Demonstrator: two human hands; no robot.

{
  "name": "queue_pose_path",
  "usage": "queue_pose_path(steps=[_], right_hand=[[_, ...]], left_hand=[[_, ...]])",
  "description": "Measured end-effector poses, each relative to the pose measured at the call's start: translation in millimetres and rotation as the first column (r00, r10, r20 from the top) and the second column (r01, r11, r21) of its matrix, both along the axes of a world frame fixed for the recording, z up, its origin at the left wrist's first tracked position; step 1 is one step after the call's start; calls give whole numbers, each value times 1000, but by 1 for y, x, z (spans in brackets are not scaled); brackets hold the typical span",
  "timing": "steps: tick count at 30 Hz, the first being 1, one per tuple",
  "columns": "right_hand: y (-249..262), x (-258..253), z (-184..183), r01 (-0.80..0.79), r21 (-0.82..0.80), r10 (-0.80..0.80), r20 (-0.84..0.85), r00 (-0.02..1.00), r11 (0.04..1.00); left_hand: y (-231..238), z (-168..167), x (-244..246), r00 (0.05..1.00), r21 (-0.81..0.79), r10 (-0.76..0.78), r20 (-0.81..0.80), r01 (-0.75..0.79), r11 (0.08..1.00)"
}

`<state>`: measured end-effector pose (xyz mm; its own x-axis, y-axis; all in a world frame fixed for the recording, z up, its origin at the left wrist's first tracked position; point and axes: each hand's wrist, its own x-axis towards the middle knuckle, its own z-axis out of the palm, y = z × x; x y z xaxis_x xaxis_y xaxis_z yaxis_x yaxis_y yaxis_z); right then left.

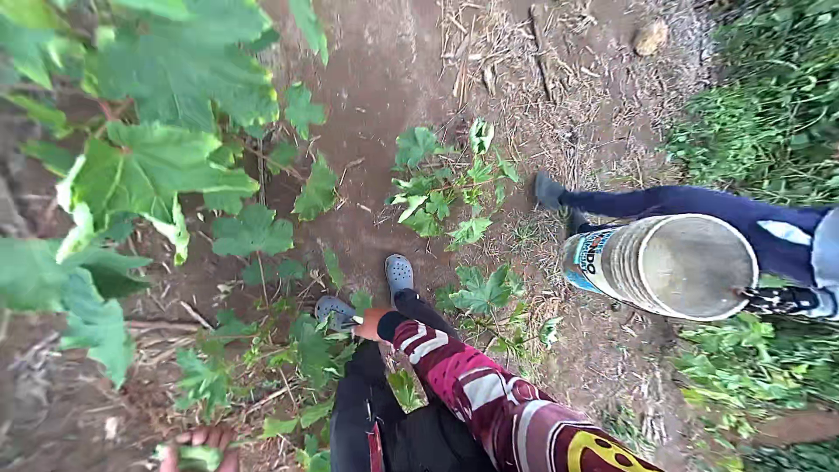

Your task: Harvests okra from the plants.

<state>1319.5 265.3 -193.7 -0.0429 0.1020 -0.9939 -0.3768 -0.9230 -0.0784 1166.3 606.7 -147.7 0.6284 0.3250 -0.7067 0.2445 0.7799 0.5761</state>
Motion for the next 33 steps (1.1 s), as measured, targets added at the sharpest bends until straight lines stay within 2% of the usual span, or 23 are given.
queue_pose_path(steps=[3, 6, 11, 14, 17, 19, 21, 23, 24, 25, 27, 29, 31, 33], right_hand=[[-38, 11, 13, 97, -24, -98, -20, 995, 995], [-72, 24, 25, 188, -22, -189, -60, 980, 982], [-127, 47, 20, 320, -28, -321, -70, 944, 947], [-173, 66, 18, 428, -8, -428, -39, 903, 904], [-230, 99, 33, 586, -9, -586, 4, 811, 811], [-271, 117, 45, 683, -3, -682, 35, 730, 731], [-312, 129, 59, 792, 29, -790, 105, 604, 610], [-351, 140, 68, 865, 22, -847, 213, 486, 502], [-370, 146, 68, 864, -17, -834, 253, 490, 502], [-387, 151, 66, 835, -75, -798, 258, 545, 546], [-410, 159, 60, 719, -176, -696, 178, 695, 673], [-419, 168, 55, 622, -208, -613, 112, 782, 755], [-424, 177, 47, 615, -211, -600, 140, 788, 760], [-431, 179, 35, 671, -228, -639, 206, 741, 705]], left_hand=[[-11, 29, 42, 986, -125, -102, 129, 118, 985], [-51, 46, 95, 964, -203, -207, 165, 238, 950], [-171, 58, 184, 967, -196, -241, 87, 254, 947], [-249, 51, 220, 937, -236, -349, 6, 340, 910], [-334, 45, 262, 849, -225, -517, -111, 485, 845], [-388, 41, 292, 744, -170, -633, -215, 610, 774], [-435, 33, 321, 649, -109, -685, -331, 695, 711], [-469, 19, 344, 603, -67, -685, -410, 729, 681], [-481, 12, 354, 590, -51, -677, -440, 736, 675], [-491, 6, 361, 576, -40, -673, -464, 745, 666], [-502, -6, 372, 537, -27, -683, -496, 776, 630], [-507, -15, 380, 497, -12, -698, -515, 811, 586], [-509, -21, 388, 454, 8, -720, -525, 848, 529], [-508, -21, 395, 415, 26, -736, -535, 879, 477]])
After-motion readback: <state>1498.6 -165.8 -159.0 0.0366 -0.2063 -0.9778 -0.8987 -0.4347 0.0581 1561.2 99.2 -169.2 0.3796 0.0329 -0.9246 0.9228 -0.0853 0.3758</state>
